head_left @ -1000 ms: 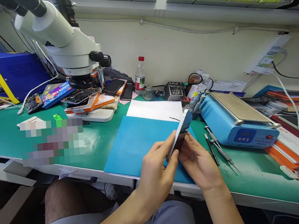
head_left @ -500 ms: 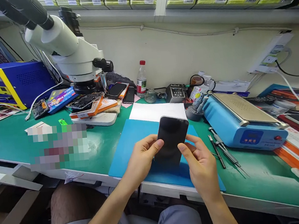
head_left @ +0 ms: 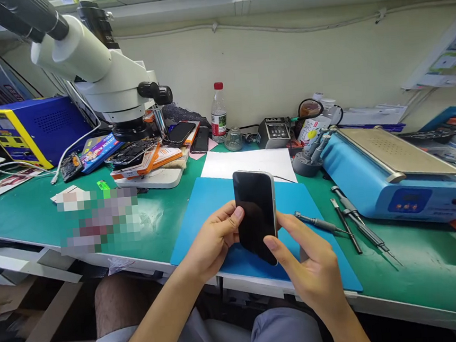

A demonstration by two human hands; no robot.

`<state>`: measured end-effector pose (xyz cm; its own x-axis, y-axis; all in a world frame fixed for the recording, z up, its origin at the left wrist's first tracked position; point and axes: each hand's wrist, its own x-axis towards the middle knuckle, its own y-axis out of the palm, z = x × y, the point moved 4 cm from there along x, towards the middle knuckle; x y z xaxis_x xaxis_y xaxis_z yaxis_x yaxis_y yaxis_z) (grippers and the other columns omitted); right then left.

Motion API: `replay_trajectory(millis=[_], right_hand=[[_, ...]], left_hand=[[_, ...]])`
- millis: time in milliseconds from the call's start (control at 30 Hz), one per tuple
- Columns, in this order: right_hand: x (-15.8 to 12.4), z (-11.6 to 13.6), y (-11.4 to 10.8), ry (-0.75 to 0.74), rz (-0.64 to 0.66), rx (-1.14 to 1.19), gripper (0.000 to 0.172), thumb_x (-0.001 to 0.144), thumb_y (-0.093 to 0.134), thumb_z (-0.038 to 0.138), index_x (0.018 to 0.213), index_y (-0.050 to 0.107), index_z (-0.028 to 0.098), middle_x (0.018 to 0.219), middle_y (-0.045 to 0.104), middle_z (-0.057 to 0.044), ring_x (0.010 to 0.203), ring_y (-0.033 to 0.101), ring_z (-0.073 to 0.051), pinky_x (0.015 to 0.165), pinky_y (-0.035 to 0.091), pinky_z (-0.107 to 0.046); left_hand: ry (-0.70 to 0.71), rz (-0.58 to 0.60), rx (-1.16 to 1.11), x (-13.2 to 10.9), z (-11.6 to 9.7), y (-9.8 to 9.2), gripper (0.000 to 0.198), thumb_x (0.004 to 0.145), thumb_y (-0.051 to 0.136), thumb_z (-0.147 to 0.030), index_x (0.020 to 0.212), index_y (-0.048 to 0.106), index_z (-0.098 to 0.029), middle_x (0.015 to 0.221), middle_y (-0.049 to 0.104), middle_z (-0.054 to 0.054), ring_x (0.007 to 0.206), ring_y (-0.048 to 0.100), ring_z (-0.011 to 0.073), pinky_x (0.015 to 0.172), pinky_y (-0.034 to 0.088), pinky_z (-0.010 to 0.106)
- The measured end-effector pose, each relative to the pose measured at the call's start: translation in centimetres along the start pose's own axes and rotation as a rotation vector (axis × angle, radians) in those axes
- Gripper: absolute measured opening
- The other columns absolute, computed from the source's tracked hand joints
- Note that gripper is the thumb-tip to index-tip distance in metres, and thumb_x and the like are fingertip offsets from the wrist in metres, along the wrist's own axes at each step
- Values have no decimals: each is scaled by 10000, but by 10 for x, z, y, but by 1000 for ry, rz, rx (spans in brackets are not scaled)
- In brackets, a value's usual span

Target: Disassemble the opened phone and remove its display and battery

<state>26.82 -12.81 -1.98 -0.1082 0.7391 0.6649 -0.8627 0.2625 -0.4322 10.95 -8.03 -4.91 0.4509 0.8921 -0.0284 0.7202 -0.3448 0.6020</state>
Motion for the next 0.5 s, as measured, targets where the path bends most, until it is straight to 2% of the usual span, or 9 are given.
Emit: replay_trajectory(millis=[67,167,233,333,400,500], right_hand=[[-2,2,0,-14,10,-4,393,1007,683,237,1393,669,306,1108,738,-8,981,683,-154,888,561,-264],[-2,1,0,22,37,46,399,1009,692,288,1407,674,311,1095,732,-13,982,674,-160,886,555,-266],[-1,-5,1,128,72,140,358,1048,630,343,1400,691,319,1156,742,-24,1025,685,-170,916,562,-279],[2,-21,6,385,134,370,386,1095,499,454,1363,724,290,1214,754,-56,1046,706,-202,875,599,-314],[3,-31,10,525,146,466,431,1075,507,519,1327,738,256,1215,759,-76,1048,715,-226,825,621,-327],[3,-41,11,604,105,386,455,1031,544,574,1184,762,205,1123,774,-95,969,732,-235,791,636,-339]], left_hand=[[-26,-9,7,-1,0,0,276,975,746,-451,1045,764,-185,840,698,21,732,634,127,734,499,234],[-48,-16,19,-1,-1,1,299,960,758,-464,981,762,-166,833,695,27,732,622,132,746,488,242],[-56,-45,28,1,-2,1,305,935,784,-460,989,761,-160,857,710,33,767,631,141,759,481,242],[-96,-123,99,5,-5,-2,357,906,799,-421,1174,737,-194,942,749,34,857,667,176,802,483,265],[-108,-166,220,9,-10,-4,380,934,732,-376,1276,710,-211,1059,777,48,979,690,213,887,490,299],[-55,-172,580,15,-24,-6,351,965,615,-297,1284,740,-216,1231,780,51,1146,675,256,1018,470,337]])
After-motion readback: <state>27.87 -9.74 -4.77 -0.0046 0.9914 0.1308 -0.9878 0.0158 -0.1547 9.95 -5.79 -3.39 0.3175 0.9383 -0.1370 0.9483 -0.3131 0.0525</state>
